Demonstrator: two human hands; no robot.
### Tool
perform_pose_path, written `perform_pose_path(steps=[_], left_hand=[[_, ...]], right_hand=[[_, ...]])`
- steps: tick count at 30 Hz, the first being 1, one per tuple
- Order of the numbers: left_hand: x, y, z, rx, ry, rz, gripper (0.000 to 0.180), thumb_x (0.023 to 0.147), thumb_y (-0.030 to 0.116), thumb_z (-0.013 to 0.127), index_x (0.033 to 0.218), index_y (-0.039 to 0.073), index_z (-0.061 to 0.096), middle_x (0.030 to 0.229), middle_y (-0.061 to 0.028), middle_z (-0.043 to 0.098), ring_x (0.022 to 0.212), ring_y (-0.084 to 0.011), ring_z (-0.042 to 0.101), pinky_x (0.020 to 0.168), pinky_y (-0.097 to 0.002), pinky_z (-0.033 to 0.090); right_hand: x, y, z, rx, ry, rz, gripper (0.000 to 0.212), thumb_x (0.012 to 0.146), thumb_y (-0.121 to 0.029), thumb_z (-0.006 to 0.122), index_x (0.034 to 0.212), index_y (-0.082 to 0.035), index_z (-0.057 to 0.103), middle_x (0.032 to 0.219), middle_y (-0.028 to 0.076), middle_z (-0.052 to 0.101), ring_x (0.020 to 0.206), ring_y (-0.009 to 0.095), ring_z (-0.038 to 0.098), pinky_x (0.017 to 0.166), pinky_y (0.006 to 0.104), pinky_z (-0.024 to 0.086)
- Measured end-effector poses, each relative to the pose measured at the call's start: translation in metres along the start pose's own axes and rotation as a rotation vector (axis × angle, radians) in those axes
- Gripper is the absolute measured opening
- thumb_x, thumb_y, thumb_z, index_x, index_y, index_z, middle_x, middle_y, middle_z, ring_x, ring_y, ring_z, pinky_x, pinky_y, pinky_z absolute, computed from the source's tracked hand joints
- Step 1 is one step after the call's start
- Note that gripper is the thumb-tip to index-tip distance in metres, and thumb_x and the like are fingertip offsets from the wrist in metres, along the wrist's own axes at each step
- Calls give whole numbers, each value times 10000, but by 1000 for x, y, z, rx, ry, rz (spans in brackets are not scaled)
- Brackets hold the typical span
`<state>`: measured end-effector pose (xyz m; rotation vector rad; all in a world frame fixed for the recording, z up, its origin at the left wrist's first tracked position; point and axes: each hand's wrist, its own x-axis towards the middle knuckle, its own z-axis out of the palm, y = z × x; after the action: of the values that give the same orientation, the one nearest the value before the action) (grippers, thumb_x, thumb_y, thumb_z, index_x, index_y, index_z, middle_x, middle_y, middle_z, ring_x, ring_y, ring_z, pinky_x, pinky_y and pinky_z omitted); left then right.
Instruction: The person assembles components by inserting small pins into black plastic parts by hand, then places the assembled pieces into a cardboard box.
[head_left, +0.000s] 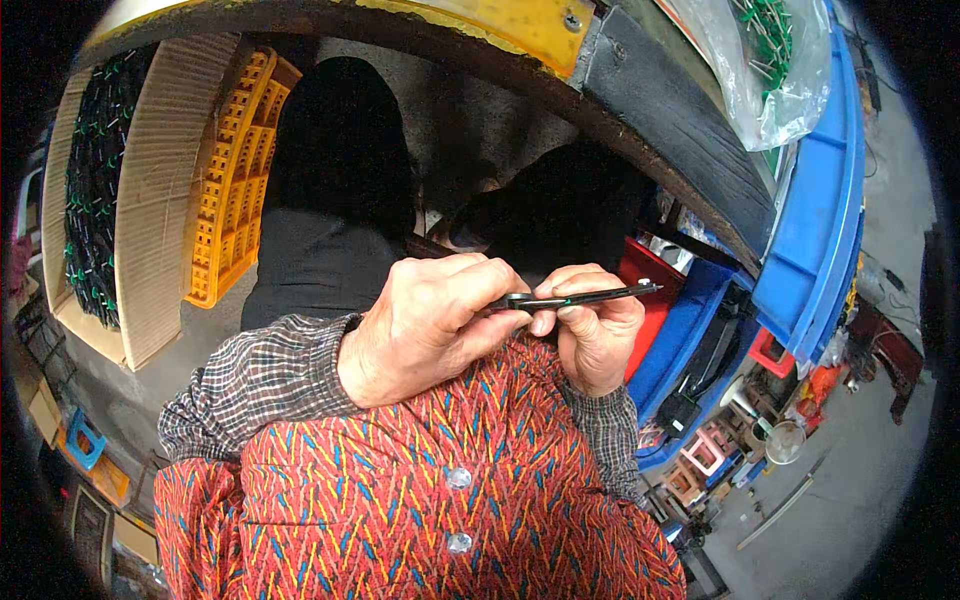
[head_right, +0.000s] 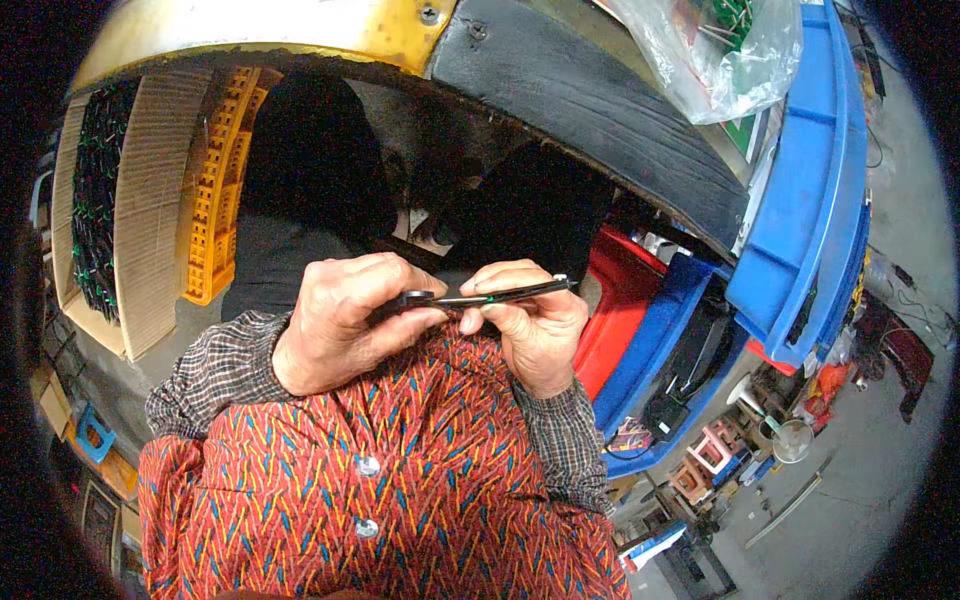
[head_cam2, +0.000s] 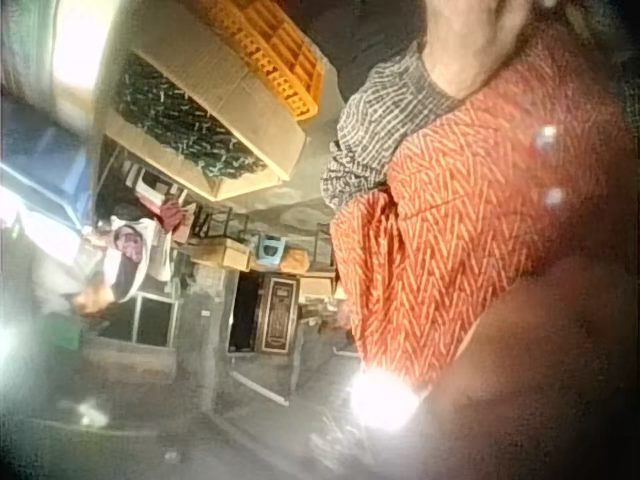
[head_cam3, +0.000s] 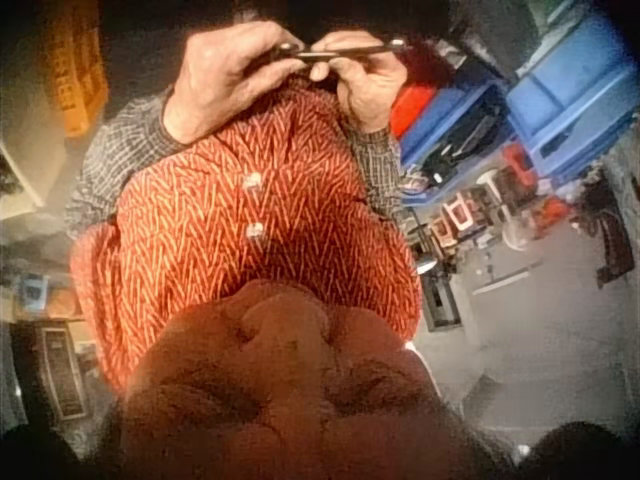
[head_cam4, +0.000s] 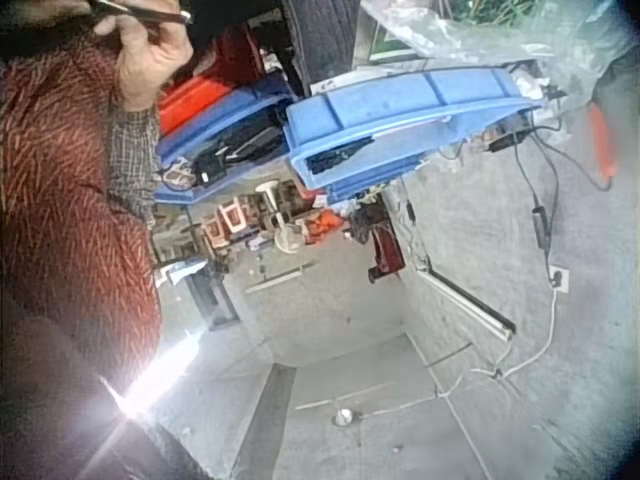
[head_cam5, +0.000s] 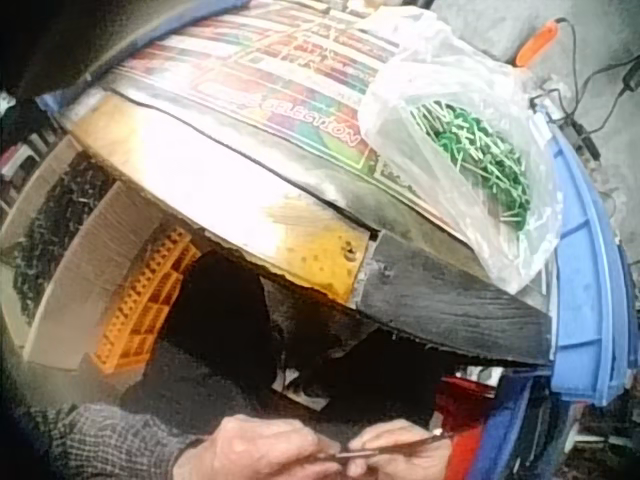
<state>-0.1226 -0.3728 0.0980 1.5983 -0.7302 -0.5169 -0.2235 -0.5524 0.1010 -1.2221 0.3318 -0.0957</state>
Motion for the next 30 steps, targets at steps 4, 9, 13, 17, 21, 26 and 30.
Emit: perform_pose_path(steps=[4,9,13,17,21,26,30], left_hand=[[0,0,0,-22,12,-5,163,746,87,742,876,35,658,783,-96,666,687,-243,663,594,-319,512],[-1,0,1,-22,29,5,170,740,82,748,876,35,658,778,-98,665,682,-239,664,589,-319,510],[-1,-2,2,-16,37,6,173,740,80,748,879,33,658,774,-102,664,677,-241,662,587,-318,510],[-2,-2,1,-19,29,6,164,746,80,743,880,34,659,772,-103,663,677,-242,662,588,-317,511],[0,-2,0,-11,10,-9,162,748,82,743,878,35,659,779,-103,666,682,-244,664,594,-320,513],[1,-3,-2,13,-26,12,160,757,93,743,878,36,656,793,-104,669,699,-259,663,604,-326,515],[2,-3,-3,4,-27,23,163,756,94,744,880,37,654,792,-103,668,703,-261,663,608,-326,518]], right_hand=[[2,0,0,3,-8,-3,156,842,-29,675,952,76,637,966,198,631,697,227,654,615,312,565],[0,-1,-1,-54,-3,-14,135,840,7,663,950,80,637,980,199,628,705,222,657,625,311,570],[1,1,-2,-39,-7,-21,137,837,19,660,956,82,635,988,201,625,713,221,658,635,312,573],[0,1,-2,-68,-25,-15,140,835,31,656,963,83,633,991,201,624,723,219,659,640,309,571],[2,-2,-1,-99,-17,-3,136,832,44,653,963,78,634,992,194,626,723,215,658,642,307,569],[3,-5,-1,-123,-13,-6,131,829,54,652,957,74,642,987,184,631,717,207,659,641,301,568],[3,-7,-1,-177,3,6,129,811,55,669,938,72,652,971,179,639,707,199,662,630,290,568]])
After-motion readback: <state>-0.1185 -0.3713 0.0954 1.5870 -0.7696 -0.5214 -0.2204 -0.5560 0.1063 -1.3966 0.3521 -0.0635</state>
